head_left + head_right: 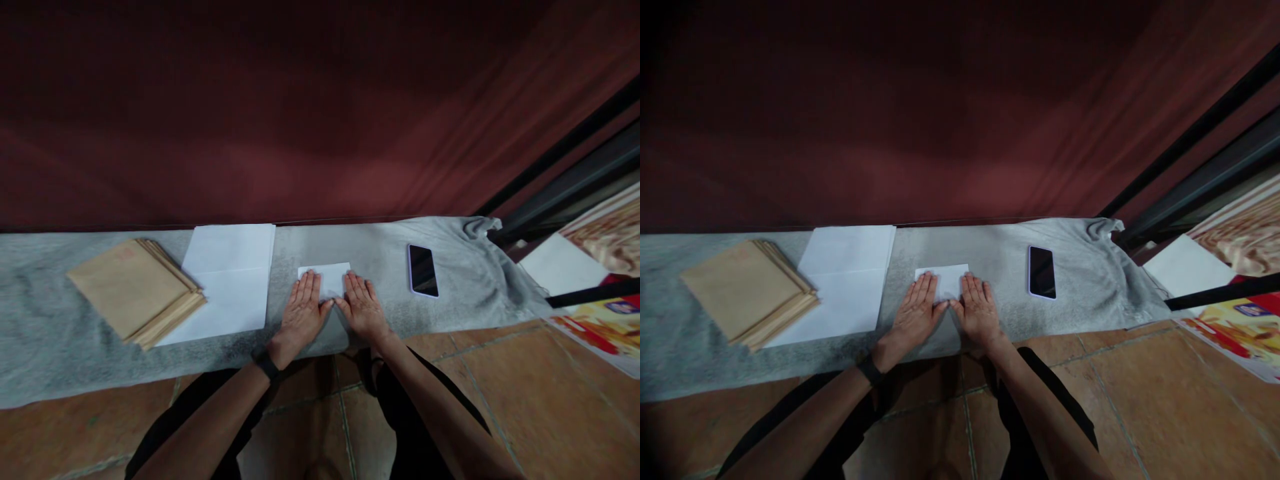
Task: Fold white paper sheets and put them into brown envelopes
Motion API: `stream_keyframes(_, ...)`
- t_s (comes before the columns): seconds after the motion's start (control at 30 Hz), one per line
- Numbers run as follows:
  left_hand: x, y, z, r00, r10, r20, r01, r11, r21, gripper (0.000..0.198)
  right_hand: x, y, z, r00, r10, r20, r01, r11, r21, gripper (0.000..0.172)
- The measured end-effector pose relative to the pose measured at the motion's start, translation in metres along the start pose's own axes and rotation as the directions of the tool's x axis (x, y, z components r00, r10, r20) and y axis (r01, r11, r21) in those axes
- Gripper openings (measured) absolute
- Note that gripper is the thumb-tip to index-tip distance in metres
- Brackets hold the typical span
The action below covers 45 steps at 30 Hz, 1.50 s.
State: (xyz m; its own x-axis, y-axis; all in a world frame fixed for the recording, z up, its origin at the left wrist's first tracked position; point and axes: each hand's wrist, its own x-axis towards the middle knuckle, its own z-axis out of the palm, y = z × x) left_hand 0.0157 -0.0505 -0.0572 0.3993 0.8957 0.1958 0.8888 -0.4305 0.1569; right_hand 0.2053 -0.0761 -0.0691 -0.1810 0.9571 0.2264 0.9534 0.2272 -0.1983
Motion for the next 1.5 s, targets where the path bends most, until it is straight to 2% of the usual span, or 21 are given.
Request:
stream_keyframes(0.3,-0.007,-0.010,-0.004,0.999,-0.054,-0.005,0.054,0.999,0.002,0.077,-0.008,0.006,-0.005,1.000,0.027,0.005,-0.027,0.999,-0.033,0.068)
stream_keyframes(0.5,-0.006,-0.012,-0.009,0.995,-0.088,-0.038,0.088,0.996,0.010,0.068,-0.006,0.006,-0.011,0.997,0.067,0.023,-0.067,0.998,-0.019,0.066)
stream_keyframes(0.57,-0.005,-0.006,-0.011,0.998,-0.025,-0.052,0.024,1.000,-0.011,0.065,-0.003,0.004,-0.014,0.998,0.059,0.033,-0.060,0.998,0.010,0.064)
stream_keyframes(0.63,-0.005,0.004,-0.012,0.995,0.088,-0.044,-0.090,0.995,-0.050,0.063,0.000,0.000,-0.015,0.999,0.008,0.049,-0.011,0.999,0.053,0.061)
stream_keyframes(0.7,-0.007,0.013,-0.011,0.982,0.186,-0.015,-0.187,0.979,-0.082,0.061,0.000,-0.003,-0.015,0.996,-0.058,0.069,0.052,0.994,0.092,0.059)
stream_keyframes(0.77,-0.009,0.020,-0.008,0.973,0.232,0.023,-0.229,0.969,-0.092,0.059,0.000,-0.005,-0.013,0.992,-0.092,0.085,0.083,0.991,0.104,0.059)
stream_keyframes(1.07,-0.012,0.024,-0.005,0.974,0.220,0.059,-0.217,0.974,-0.060,0.064,0.006,0.004,-0.011,0.993,-0.002,0.121,-0.003,0.999,0.033,0.061)
stream_keyframes(1.23,-0.018,0.027,-0.009,0.945,0.321,0.060,-0.315,0.945,-0.092,0.062,0.018,0.011,-0.015,0.984,0.065,0.163,-0.072,0.997,0.040,0.063)
stream_keyframes(1.37,-0.019,0.029,-0.009,0.941,0.333,0.053,-0.326,0.939,-0.111,0.061,0.028,0.011,-0.017,0.982,0.103,0.157,-0.110,0.993,0.041,0.063)
stream_keyframes(1.5,-0.018,0.032,-0.009,0.940,0.337,0.046,-0.329,0.935,-0.131,0.059,0.030,0.003,-0.016,0.987,0.061,0.145,-0.072,0.995,0.072,0.063)
